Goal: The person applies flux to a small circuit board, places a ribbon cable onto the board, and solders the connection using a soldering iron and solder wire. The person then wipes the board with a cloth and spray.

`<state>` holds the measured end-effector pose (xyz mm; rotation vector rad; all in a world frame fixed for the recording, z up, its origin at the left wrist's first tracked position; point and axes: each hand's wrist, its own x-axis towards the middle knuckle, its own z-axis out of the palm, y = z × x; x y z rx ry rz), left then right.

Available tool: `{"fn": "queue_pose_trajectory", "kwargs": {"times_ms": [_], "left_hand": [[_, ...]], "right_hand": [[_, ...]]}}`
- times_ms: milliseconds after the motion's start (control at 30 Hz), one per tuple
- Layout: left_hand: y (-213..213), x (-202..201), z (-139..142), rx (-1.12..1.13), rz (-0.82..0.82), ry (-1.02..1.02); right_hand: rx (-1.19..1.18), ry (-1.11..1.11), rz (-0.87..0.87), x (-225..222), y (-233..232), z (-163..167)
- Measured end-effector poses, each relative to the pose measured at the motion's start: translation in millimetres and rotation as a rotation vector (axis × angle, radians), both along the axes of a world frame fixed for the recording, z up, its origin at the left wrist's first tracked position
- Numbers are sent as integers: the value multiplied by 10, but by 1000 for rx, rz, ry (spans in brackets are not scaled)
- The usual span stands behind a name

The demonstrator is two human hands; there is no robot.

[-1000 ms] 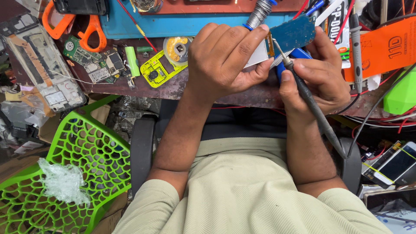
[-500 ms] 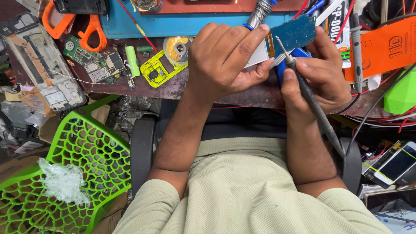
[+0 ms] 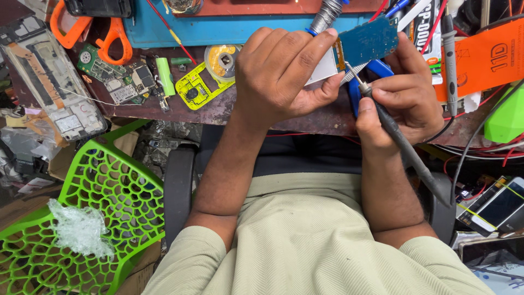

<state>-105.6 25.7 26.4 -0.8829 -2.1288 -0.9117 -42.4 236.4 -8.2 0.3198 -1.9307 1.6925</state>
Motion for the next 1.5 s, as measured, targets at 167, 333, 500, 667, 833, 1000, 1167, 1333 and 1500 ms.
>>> {"fn": "queue_pose_trajectory", "kwargs": {"times_ms": [167, 333, 500, 667, 833, 1000, 1167, 1333, 1500], "left_hand": [[-4, -4, 3, 6, 1, -2], [-3, -2, 5, 11, 2, -12], [12, -10, 15, 12, 8, 3], [13, -7, 41, 2, 9, 37], [19, -13, 45, 5, -6, 33], [9, 27, 78, 127, -45, -97], [35, 50, 193, 192, -45, -152], [216, 320, 408, 191, 46, -199], [305, 605, 646, 215, 92, -327]], "right_hand": [[-24, 45, 30, -30, -1, 3], [-30, 62, 68, -48, -16, 22], [-22, 10, 22, -32, -29, 37], [-69, 22, 18, -30, -12, 15], [-131, 86, 10, -39, -41, -17], [-286, 129, -121, -32, -119, -17], [-340, 29, -230, 6, -173, 22], [-314, -92, -122, 175, -145, 169], [-434, -195, -52, 343, -64, 368]]}}
